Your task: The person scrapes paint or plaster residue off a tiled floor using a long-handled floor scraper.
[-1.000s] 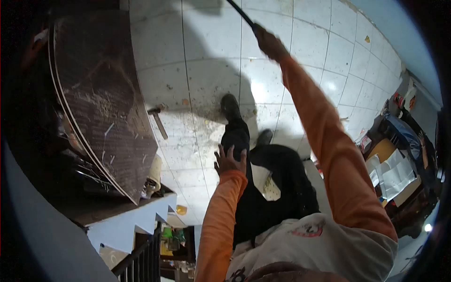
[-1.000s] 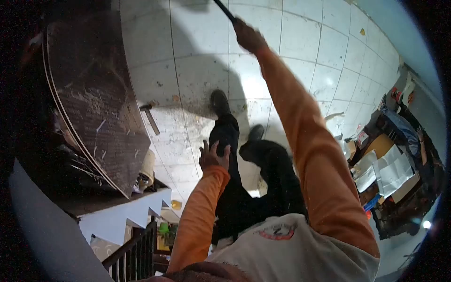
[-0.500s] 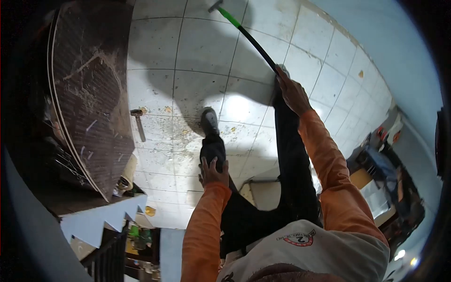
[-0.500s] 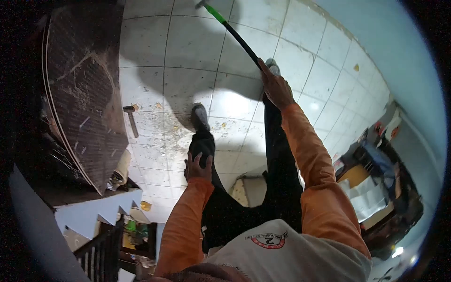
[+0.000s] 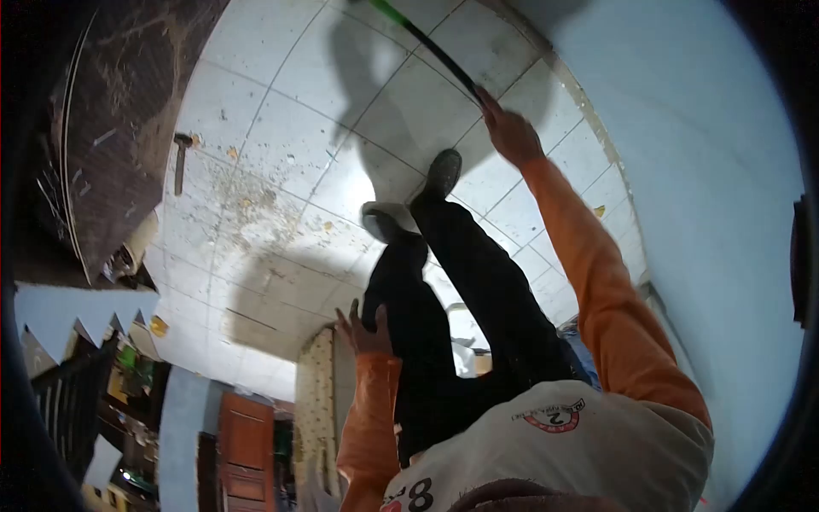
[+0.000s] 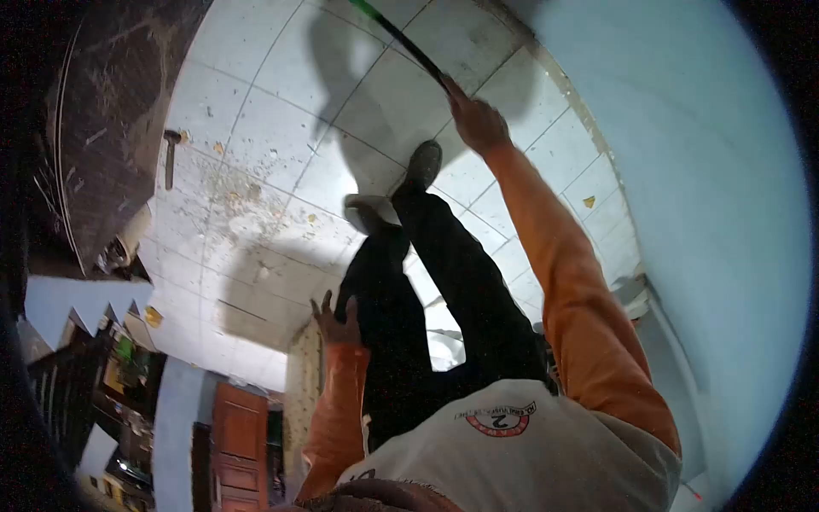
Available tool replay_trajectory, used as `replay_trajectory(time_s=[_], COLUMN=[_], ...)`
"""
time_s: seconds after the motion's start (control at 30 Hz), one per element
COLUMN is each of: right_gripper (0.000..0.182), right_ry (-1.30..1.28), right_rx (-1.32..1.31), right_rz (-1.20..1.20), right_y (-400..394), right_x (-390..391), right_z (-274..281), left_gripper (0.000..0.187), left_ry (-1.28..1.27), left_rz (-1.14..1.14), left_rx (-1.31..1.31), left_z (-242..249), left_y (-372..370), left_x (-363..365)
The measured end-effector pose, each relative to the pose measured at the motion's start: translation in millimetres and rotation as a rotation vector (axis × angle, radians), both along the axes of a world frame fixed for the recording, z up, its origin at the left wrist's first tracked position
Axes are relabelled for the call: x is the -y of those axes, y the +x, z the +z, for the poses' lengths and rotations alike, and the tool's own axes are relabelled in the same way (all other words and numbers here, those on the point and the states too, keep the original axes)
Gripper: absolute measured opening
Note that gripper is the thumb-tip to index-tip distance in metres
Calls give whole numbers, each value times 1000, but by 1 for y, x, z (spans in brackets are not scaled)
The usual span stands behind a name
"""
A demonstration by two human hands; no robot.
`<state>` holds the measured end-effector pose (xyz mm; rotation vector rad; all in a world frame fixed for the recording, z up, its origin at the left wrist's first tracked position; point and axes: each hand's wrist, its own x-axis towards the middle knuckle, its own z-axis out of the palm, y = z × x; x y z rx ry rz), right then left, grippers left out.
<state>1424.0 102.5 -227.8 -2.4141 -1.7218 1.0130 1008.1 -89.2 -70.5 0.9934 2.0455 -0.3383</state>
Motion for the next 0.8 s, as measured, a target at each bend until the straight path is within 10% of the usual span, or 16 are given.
replay_trajectory(time_s=[0.2,0.37,0.53,0.8], right_gripper=[51,54,53,55], right_ry=[-228,-27,-81,-8], right_rx=[84,61,31,33], right_rz=[48,274,280,343], right_y=[58,92,42,181], right_x=[77,102,-39,53], right_z=[33,24,-4,27], left_gripper=[81,84,81,76], left_ry=[-169,-285,-201,-257], left_rz=[149,214,580,636], left_rx=[48,50,27,40], left_z=[-59,-35,-47,-27], left_y=[90,150,198,315], left_x=[167,155,184,172])
